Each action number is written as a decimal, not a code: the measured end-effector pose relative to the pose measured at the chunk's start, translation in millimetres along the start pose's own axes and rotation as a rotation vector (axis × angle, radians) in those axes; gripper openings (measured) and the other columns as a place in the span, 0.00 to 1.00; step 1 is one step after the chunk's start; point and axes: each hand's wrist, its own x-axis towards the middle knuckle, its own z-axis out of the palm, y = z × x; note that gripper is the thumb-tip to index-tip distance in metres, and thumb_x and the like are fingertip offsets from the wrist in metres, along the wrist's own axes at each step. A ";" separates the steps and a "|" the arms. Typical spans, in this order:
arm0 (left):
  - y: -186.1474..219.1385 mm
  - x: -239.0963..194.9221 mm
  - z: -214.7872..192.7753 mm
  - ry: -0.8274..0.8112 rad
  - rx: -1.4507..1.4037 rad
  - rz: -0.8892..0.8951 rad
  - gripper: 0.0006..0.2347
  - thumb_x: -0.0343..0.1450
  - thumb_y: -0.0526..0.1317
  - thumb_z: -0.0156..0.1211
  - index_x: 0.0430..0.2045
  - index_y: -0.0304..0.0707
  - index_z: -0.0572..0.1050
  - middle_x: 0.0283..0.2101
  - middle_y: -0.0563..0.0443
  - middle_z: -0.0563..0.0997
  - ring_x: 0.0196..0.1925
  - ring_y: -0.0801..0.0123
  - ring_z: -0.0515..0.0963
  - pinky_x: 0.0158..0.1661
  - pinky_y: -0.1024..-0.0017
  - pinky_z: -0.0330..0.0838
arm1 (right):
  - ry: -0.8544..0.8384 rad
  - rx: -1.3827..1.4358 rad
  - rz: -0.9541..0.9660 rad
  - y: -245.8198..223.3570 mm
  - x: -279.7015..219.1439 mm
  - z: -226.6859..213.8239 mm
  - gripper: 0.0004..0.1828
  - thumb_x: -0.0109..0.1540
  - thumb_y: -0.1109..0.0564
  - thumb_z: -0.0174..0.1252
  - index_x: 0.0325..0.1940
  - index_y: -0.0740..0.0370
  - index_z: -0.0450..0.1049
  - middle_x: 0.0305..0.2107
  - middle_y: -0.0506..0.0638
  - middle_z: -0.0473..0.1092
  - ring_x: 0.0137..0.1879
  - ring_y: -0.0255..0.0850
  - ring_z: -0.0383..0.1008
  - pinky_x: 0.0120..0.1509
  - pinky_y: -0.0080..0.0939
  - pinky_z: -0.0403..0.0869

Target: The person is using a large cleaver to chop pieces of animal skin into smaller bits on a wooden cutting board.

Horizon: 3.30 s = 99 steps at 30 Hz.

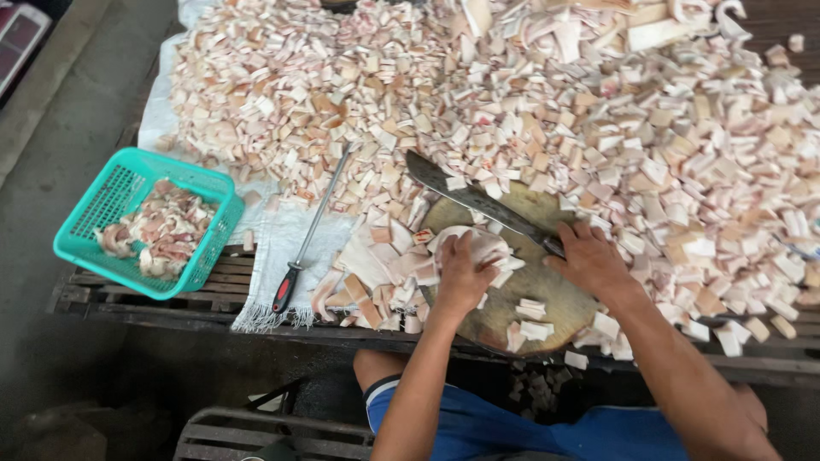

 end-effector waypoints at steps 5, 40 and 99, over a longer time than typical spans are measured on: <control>8.0 -37.4 -47.5 0.045 -0.259 0.249 0.23 0.69 0.35 0.62 0.61 0.36 0.70 0.62 0.35 0.73 0.66 0.47 0.73 0.63 0.60 0.68 | -0.087 0.130 -0.034 5.3 11.6 -33.5 0.39 0.57 0.43 0.64 0.66 0.66 0.66 0.55 0.65 0.72 0.62 0.56 0.73 0.68 0.50 0.70; 74.4 -38.9 48.2 0.468 0.256 0.455 0.25 0.70 0.37 0.54 0.66 0.35 0.67 0.73 0.34 0.60 0.75 0.32 0.55 0.70 0.35 0.44 | 0.543 0.561 0.551 136.0 -225.8 11.6 0.25 0.61 0.44 0.66 0.50 0.66 0.74 0.34 0.69 0.77 0.49 0.65 0.78 0.55 0.58 0.75; 93.5 -157.7 -43.8 -0.281 -0.142 0.040 0.11 0.72 0.40 0.61 0.41 0.31 0.76 0.15 0.42 0.75 0.14 0.57 0.74 0.20 0.63 0.66 | 0.006 1.187 -0.126 26.1 -276.4 140.0 0.15 0.48 0.61 0.67 0.37 0.61 0.75 0.22 0.53 0.72 0.29 0.45 0.73 0.34 0.44 0.72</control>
